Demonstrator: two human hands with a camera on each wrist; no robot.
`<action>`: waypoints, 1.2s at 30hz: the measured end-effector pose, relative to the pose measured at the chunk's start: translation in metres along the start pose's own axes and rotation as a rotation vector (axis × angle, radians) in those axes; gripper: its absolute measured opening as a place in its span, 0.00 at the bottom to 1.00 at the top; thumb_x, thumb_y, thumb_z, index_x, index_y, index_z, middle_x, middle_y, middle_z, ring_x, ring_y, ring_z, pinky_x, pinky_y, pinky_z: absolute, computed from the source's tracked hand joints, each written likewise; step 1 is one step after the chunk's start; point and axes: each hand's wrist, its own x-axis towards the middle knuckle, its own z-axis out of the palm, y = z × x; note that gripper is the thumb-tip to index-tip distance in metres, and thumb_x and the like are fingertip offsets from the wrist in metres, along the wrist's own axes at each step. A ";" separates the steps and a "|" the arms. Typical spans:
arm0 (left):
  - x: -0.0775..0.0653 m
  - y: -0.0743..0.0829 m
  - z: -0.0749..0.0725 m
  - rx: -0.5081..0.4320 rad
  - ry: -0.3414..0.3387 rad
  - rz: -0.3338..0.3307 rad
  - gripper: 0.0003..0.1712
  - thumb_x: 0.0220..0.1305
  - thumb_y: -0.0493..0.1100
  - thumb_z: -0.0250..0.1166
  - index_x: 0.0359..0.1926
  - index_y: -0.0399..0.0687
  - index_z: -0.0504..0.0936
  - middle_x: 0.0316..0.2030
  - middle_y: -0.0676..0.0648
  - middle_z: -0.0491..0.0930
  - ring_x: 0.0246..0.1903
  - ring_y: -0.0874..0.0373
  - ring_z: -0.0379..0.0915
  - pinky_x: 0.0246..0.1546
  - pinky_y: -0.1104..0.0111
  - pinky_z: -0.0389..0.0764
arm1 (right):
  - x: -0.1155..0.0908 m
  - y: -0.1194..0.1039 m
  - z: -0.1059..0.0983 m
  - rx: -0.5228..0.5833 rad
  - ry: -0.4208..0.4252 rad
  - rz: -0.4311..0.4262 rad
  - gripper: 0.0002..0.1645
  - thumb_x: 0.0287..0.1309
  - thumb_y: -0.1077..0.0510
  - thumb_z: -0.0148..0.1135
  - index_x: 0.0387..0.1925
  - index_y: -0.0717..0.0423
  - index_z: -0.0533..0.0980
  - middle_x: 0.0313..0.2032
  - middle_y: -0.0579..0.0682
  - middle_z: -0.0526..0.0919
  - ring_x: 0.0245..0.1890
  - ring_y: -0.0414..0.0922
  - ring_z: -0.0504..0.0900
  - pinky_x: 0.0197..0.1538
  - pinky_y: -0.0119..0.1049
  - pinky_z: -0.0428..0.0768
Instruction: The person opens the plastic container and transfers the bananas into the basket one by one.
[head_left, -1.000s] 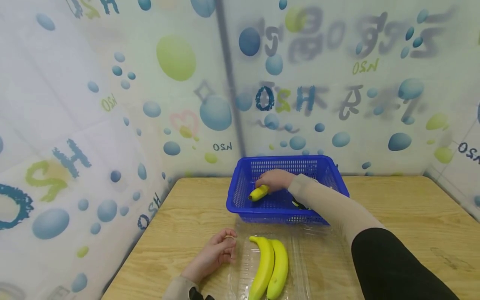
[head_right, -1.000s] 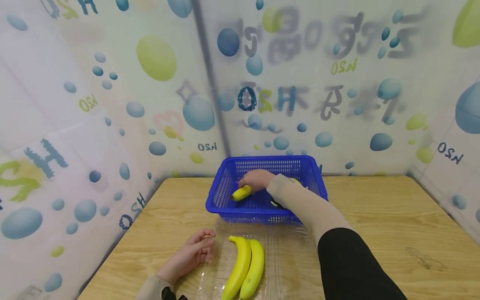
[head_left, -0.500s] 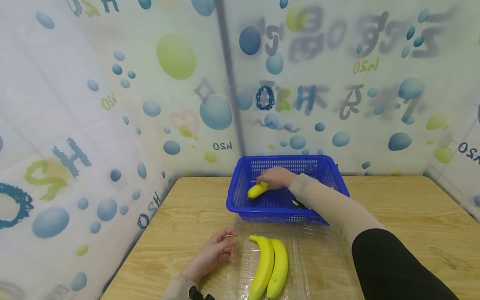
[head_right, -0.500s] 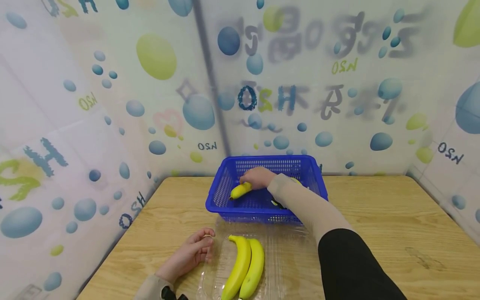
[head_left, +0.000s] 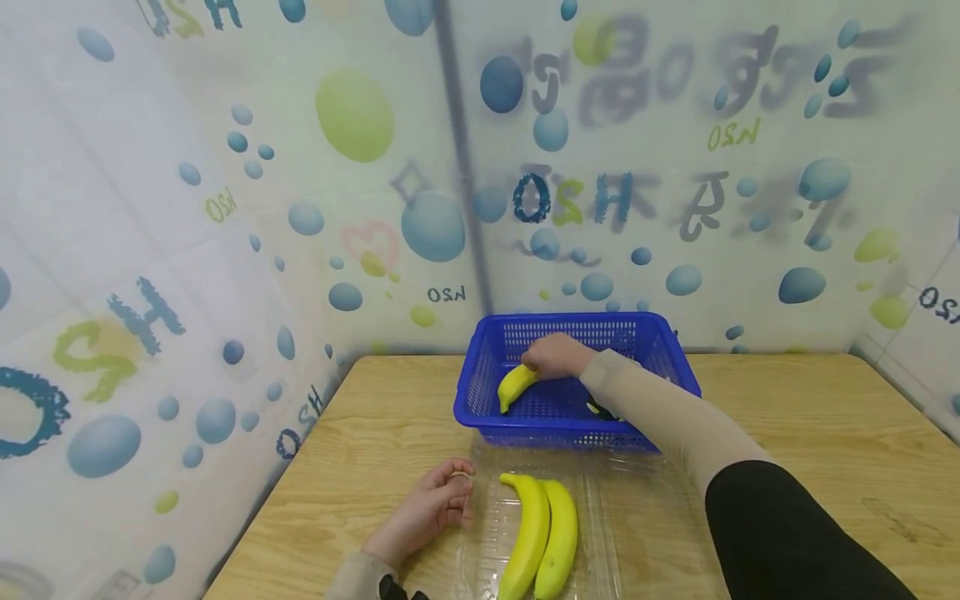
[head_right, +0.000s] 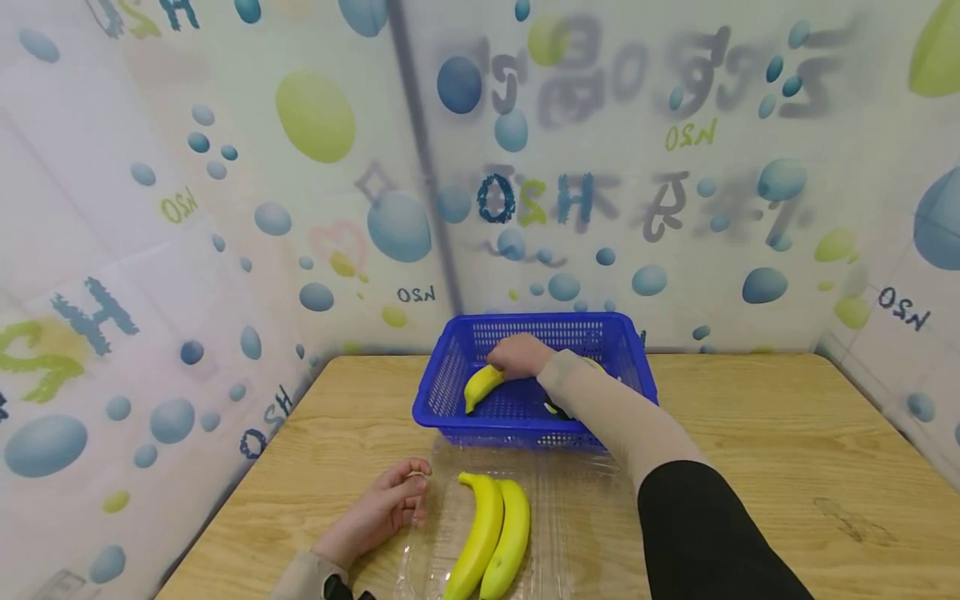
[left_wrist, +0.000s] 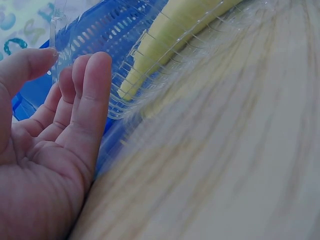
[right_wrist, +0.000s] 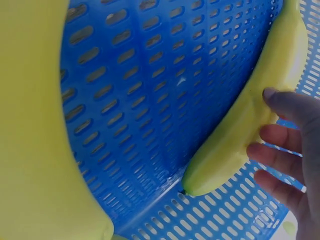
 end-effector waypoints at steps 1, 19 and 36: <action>0.000 0.000 0.000 -0.001 -0.001 0.002 0.09 0.69 0.35 0.53 0.47 0.49 0.67 0.25 0.53 0.72 0.24 0.63 0.73 0.30 0.69 0.81 | 0.000 0.000 -0.001 0.011 -0.002 0.003 0.04 0.57 0.55 0.68 0.31 0.51 0.81 0.26 0.43 0.80 0.25 0.41 0.76 0.33 0.37 0.79; -0.001 -0.001 0.002 -0.009 -0.015 0.016 0.09 0.69 0.35 0.53 0.47 0.49 0.68 0.25 0.52 0.73 0.24 0.63 0.73 0.30 0.69 0.81 | -0.018 0.012 -0.044 0.266 -0.098 0.167 0.14 0.59 0.54 0.65 0.47 0.53 0.83 0.41 0.48 0.84 0.39 0.43 0.79 0.44 0.41 0.79; -0.001 0.000 0.002 0.019 0.015 0.001 0.09 0.70 0.36 0.54 0.49 0.45 0.67 0.27 0.51 0.72 0.26 0.62 0.73 0.31 0.68 0.80 | -0.105 -0.015 -0.099 0.435 0.042 0.161 0.13 0.62 0.51 0.63 0.45 0.50 0.82 0.40 0.43 0.83 0.39 0.40 0.79 0.45 0.39 0.80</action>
